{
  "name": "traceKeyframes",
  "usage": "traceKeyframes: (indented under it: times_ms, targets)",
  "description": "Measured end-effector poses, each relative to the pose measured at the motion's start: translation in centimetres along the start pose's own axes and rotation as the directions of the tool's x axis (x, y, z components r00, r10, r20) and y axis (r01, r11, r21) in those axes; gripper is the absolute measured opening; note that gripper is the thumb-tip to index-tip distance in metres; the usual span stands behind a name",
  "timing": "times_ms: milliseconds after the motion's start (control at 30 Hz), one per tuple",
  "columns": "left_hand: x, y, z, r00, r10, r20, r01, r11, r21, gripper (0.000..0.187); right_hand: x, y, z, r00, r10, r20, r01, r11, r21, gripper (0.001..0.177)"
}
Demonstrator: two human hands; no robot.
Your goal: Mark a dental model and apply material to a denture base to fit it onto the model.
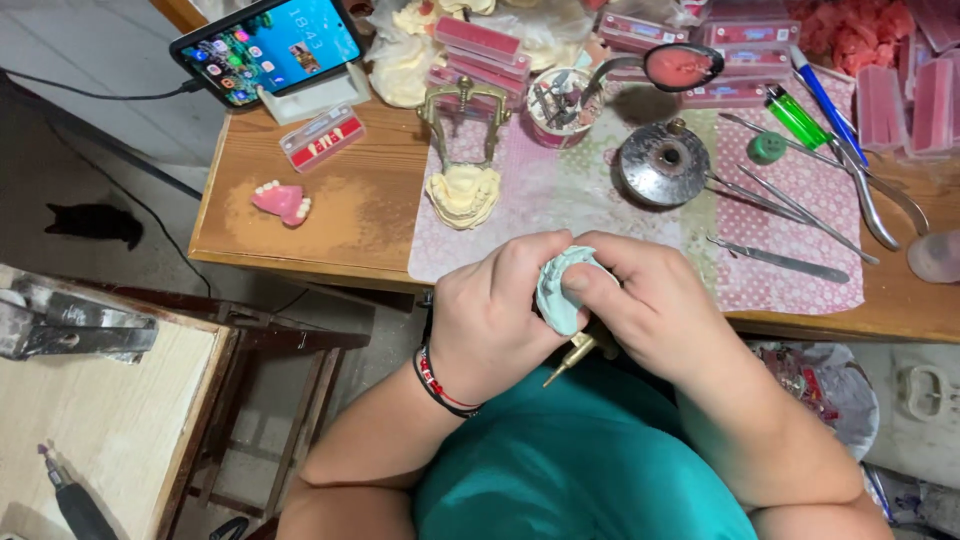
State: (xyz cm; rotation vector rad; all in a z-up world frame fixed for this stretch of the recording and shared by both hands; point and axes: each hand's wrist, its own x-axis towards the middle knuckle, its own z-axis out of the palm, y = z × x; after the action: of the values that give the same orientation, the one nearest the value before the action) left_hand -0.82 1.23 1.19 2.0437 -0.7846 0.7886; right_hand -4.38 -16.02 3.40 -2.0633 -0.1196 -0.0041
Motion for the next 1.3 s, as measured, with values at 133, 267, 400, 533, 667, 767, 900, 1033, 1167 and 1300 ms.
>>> traceKeyframes:
  times_ms: [133, 267, 400, 533, 667, 767, 900, 1033, 1167, 1300]
  targets:
    - [0.1, -0.2, 0.0, 1.0, 0.021, 0.019, -0.021, 1.0, 0.003, 0.028, -0.2, 0.9, 0.0, 1.0, 0.027, 0.0, -0.027, 0.994, 0.104, 0.027]
    - [-0.3, -0.3, 0.1, 0.999, 0.034, 0.043, -0.033, 0.999, -0.016, 0.024, -0.2, 0.6, -0.8, 0.995, 0.024, 0.098, -0.035, 0.993, 0.111, 0.017]
    - [-0.9, -0.6, 0.4, 0.994, 0.016, 0.108, -0.011, 0.999, -0.052, 0.036, -0.5, 1.6, -1.6, 0.975, -0.003, 0.221, -0.01, 0.998, 0.056, 0.02]
    - [-0.6, 0.2, -0.5, 0.983, -0.053, 0.178, 0.079, 0.987, -0.14, 0.045, -2.0, -1.0, -2.4, 0.968, -0.107, 0.225, 0.095, 0.993, 0.062, 0.042]
    - [-0.6, 0.2, -1.0, 0.864, -0.295, 0.407, 0.417, 0.874, -0.252, 0.061, -4.5, 0.2, -0.9, 0.847, -0.523, -0.089, 0.44, 0.786, -0.434, 0.055]
    - [-0.2, 0.8, -1.1, 0.816, -0.359, 0.452, 0.517, 0.803, -0.296, 0.06, -5.4, 2.0, 0.6, 0.769, -0.638, -0.048, 0.449, 0.591, -0.67, 0.055]
    - [0.0, 0.8, -0.8, 0.816, -0.377, 0.438, 0.507, 0.831, -0.23, 0.045, -6.1, 0.7, 2.0, 0.758, -0.651, 0.016, 0.37, 0.41, -0.833, 0.056]
    - [-0.6, 0.2, -0.1, 0.813, -0.369, 0.451, 0.532, 0.785, -0.317, 0.051, -6.0, 0.4, 1.1, 0.744, -0.668, -0.002, 0.366, 0.409, -0.836, 0.041]
    - [-0.3, -0.5, -0.2, 0.857, -0.333, 0.393, 0.461, 0.836, -0.297, 0.063, -5.8, 1.5, -0.6, 0.754, -0.646, -0.118, 0.45, 0.639, -0.624, 0.048]
    - [0.2, 0.3, -0.6, 0.814, -0.341, 0.47, 0.49, 0.839, -0.239, 0.063, -5.3, 1.6, 0.4, 0.848, -0.528, 0.044, 0.386, 0.558, -0.734, 0.088]
